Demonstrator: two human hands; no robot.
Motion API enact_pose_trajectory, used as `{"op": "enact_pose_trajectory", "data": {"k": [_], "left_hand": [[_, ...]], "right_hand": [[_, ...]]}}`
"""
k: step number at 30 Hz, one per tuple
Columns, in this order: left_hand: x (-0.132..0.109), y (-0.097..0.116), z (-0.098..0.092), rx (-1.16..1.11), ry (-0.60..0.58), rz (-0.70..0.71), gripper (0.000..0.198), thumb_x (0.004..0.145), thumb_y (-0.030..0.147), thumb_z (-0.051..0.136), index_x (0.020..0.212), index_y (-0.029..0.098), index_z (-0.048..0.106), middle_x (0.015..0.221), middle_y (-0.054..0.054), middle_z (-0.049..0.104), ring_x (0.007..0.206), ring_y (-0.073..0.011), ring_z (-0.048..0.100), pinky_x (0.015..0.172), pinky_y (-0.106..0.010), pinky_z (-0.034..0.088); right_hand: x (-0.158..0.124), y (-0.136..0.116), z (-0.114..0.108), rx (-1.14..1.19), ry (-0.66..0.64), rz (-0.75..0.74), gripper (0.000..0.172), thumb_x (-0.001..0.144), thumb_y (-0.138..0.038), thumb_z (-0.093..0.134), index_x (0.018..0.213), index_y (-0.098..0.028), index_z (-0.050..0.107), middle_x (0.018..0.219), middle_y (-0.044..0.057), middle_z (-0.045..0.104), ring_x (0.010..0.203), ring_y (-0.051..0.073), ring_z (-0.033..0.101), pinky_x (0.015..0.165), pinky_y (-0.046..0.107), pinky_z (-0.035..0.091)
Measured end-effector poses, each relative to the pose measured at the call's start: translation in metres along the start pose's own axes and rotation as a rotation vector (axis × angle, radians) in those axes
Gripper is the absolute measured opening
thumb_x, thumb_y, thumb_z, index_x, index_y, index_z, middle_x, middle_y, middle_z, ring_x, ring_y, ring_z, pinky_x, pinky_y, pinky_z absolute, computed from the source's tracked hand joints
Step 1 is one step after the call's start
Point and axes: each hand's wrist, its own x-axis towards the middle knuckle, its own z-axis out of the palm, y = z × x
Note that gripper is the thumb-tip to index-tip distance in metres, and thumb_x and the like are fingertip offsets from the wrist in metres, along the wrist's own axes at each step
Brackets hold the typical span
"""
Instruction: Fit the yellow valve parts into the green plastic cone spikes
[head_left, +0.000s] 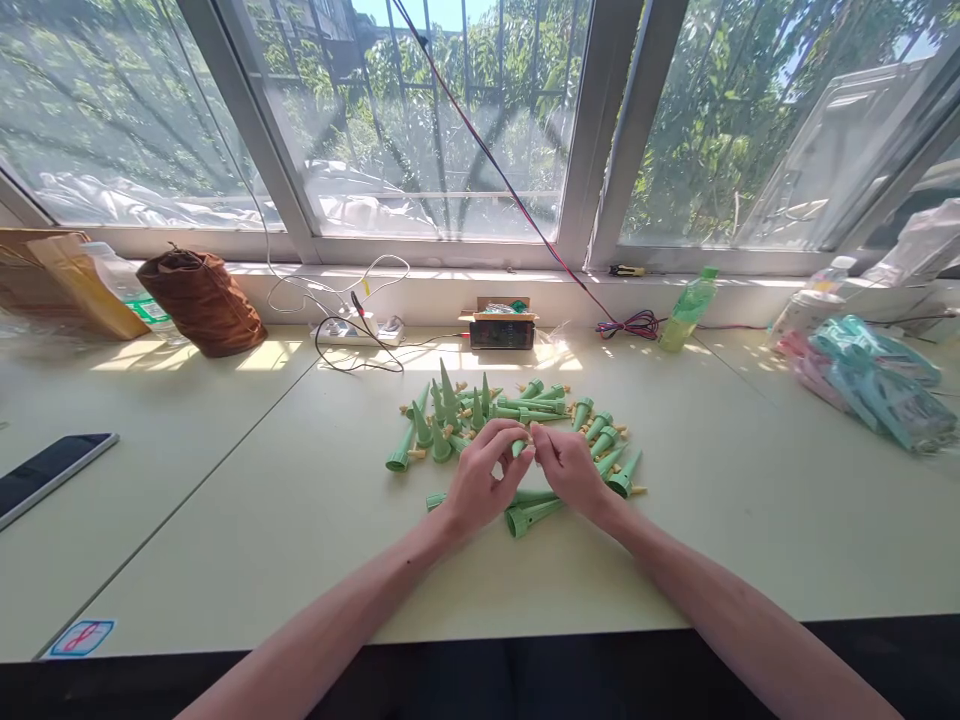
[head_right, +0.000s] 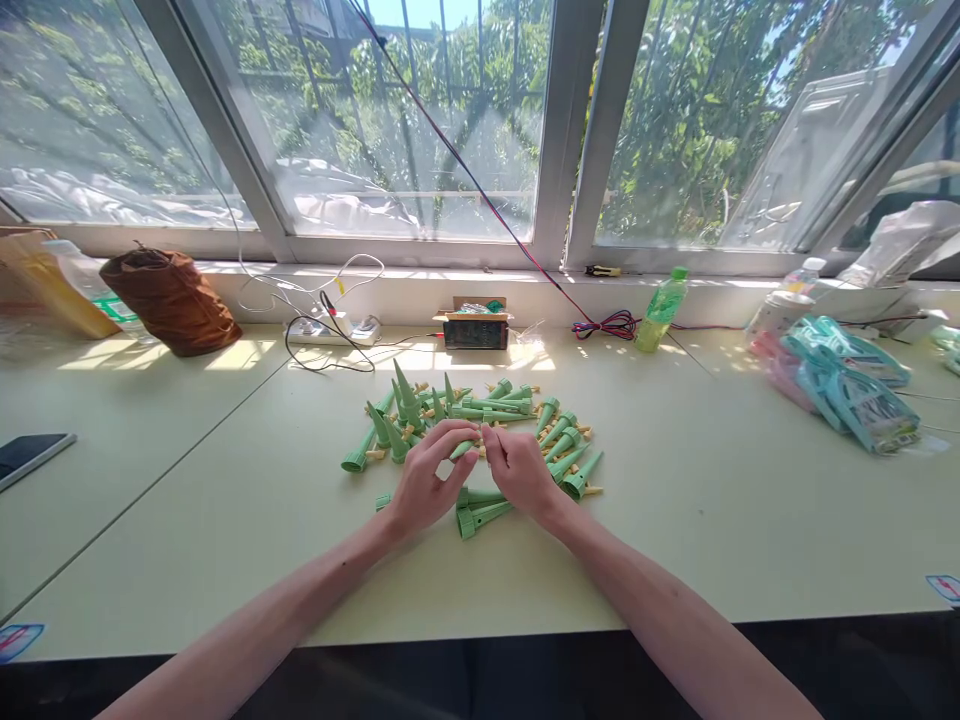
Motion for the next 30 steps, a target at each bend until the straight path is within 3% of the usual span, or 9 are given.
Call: {"op": "enact_pose_trajectory", "data": {"k": [7,11,17,23,30], "left_hand": [[0.0016,0.0066,-0.0005,-0.088,0.078,-0.036,0.024,0.095,0.022,0.052,0.118,0.021,0.056,0.121,-0.012,0.056,0.09,-0.0147,0.063,0.07,-0.026,0.058],[0.0029,0.0034,0.0008,-0.133,0.132,-0.157,0.017,0.1,0.027,0.043,0.109,0.019,0.055,0.098,-0.006,0.059,0.072,-0.0109,0.06,0.063,-0.024,0.054],[0.0042,0.002,0.0011,-0.181,0.041,-0.282,0.024,0.099,0.036,0.046,0.114,0.018,0.053,0.074,0.001,0.06,0.065,-0.0115,0.058,0.06,-0.022,0.049],[0.0034,0.0016,0.0011,-0.281,0.029,-0.308,0.027,0.097,0.037,0.051,0.118,0.019,0.053,0.077,0.0,0.06,0.064,-0.0117,0.06,0.057,-0.022,0.05],[0.001,-0.0022,0.0019,-0.285,0.028,-0.289,0.031,0.095,0.036,0.054,0.121,0.019,0.055,0.084,-0.003,0.062,0.072,-0.0132,0.064,0.068,-0.027,0.058]], "right_hand": [[0.002,-0.0016,-0.0035,0.037,0.095,0.03,0.047,0.104,-0.045,0.031,0.067,-0.021,0.046,0.056,-0.002,0.048,0.05,0.013,0.042,0.053,0.026,0.032],[0.0026,-0.0022,-0.0049,0.059,0.108,0.049,0.047,0.104,-0.047,0.03,0.067,-0.021,0.045,0.055,-0.002,0.047,0.05,0.013,0.043,0.053,0.026,0.033],[0.0003,-0.0033,-0.0044,0.103,0.033,0.028,0.046,0.103,-0.048,0.031,0.066,-0.022,0.04,0.055,-0.002,0.045,0.05,0.013,0.042,0.052,0.027,0.033],[-0.001,-0.0027,-0.0038,0.189,-0.007,0.083,0.046,0.102,-0.052,0.032,0.068,-0.023,0.039,0.053,-0.003,0.043,0.048,0.013,0.04,0.048,0.026,0.032],[-0.0022,0.0015,0.0003,0.28,-0.017,0.127,0.048,0.101,-0.055,0.033,0.068,-0.022,0.041,0.053,-0.004,0.042,0.045,0.011,0.038,0.045,0.025,0.031]]}}
